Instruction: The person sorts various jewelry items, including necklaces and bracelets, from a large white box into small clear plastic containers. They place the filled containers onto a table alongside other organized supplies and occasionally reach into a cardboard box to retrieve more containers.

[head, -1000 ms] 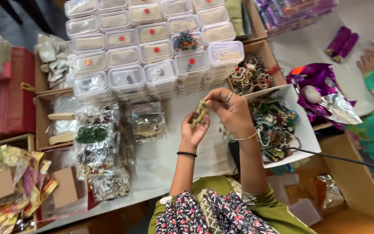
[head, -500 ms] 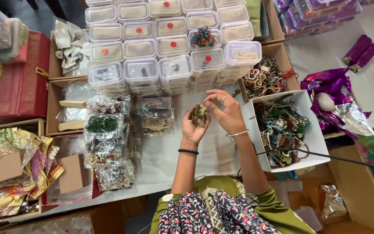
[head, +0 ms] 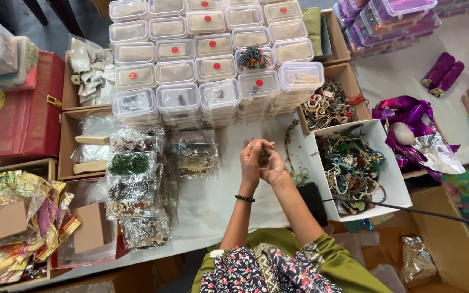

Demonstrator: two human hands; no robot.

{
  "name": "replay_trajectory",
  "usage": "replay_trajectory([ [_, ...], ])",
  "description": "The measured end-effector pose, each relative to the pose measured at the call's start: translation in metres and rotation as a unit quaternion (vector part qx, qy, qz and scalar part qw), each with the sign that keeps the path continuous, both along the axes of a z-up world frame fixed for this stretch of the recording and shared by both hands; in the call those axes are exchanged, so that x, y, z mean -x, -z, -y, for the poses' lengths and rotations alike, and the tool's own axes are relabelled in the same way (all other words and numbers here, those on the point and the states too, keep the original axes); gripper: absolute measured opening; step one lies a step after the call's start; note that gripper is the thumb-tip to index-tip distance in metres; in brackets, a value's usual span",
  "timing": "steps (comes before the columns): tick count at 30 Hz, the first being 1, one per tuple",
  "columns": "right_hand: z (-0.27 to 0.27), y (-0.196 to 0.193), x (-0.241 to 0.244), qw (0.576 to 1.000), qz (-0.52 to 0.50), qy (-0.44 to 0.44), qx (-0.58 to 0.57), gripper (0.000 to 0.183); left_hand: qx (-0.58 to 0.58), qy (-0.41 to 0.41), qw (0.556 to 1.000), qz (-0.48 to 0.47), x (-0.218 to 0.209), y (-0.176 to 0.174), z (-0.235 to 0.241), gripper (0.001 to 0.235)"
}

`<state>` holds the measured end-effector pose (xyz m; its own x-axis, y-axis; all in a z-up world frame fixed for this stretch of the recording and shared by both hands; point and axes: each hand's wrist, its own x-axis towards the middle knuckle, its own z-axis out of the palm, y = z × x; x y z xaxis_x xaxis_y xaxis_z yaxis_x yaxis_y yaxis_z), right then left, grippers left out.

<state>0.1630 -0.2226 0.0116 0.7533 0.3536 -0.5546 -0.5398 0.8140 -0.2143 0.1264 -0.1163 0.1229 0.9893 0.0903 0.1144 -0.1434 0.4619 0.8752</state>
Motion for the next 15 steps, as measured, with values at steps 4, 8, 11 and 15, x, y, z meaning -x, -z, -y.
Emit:
replay_trajectory([
  [4,0.015,0.000,-0.003,0.996,0.002,0.032,-0.081,0.026,0.026,-0.027,0.998,0.057,0.007,-0.025,-0.005,0.036],
  [8,0.003,-0.044,0.016,0.987,0.010,0.075,-0.141,0.028,0.041,-0.120,0.986,0.109,0.005,-0.042,-0.027,0.035],
  [11,0.023,0.024,0.018,0.978,-0.078,0.110,-0.156,0.031,0.010,-0.191,0.977,0.095,0.003,-0.035,-0.050,0.037],
  [15,0.074,0.045,-0.004,0.989,-0.051,0.099,-0.097,0.027,0.066,-0.237,0.967,0.067,-0.002,-0.012,-0.091,0.034],
])
